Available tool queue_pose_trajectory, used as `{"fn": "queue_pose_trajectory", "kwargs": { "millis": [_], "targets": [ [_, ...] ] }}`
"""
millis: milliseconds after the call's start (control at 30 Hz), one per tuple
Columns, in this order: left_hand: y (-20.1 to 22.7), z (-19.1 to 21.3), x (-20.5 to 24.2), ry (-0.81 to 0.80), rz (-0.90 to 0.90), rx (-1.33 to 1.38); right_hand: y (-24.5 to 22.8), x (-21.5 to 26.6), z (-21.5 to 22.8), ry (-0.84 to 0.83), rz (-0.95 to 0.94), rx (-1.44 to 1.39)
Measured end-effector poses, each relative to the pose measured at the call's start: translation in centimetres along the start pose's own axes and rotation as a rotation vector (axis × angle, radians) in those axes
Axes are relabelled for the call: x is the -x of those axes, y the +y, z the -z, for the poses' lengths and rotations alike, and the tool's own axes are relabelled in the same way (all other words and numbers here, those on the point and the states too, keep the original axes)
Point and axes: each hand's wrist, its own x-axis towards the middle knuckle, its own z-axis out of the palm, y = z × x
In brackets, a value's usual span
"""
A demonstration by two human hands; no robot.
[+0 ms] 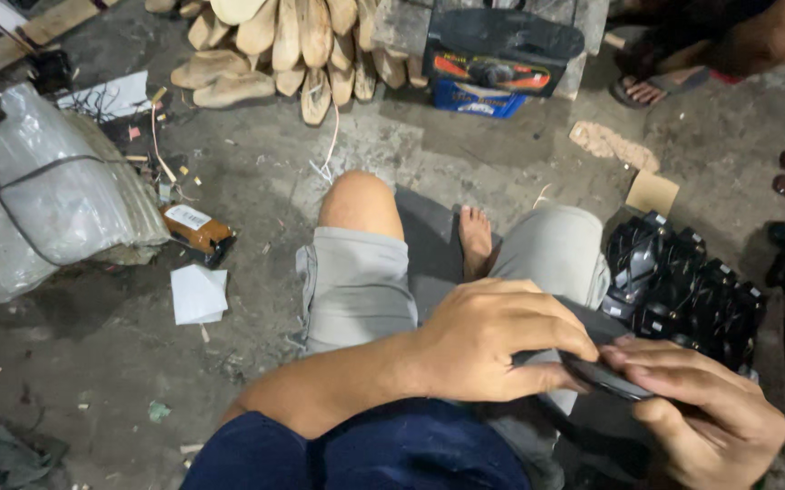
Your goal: The person assembles sandals by attaching straps to the sole. They use a grinding machine to smooth the sole edges, then insert and secure the straps using a hammer and metal fasteners.
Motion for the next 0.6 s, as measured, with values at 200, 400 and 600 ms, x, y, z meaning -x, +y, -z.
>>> {"fn": "queue_pose_trajectory", "kwargs": {
  "millis": [200,400,600],
  "targets": [
    [-0.5,2.2,1.8,0.005,0.023,0.063,-1.0,-3.1,-2.9,-0.172,0.031,0.117],
    [-0.9,1.9,2.3,-0.005,0.043,0.013,0.5,-4.8,-4.1,-0.240,0.160,0.061],
    [-1.5,1.9,3.1,-0.003,0.127,-0.076,1.8,-5.1,-4.0,-0.314,0.074,0.089]
  ]
}}
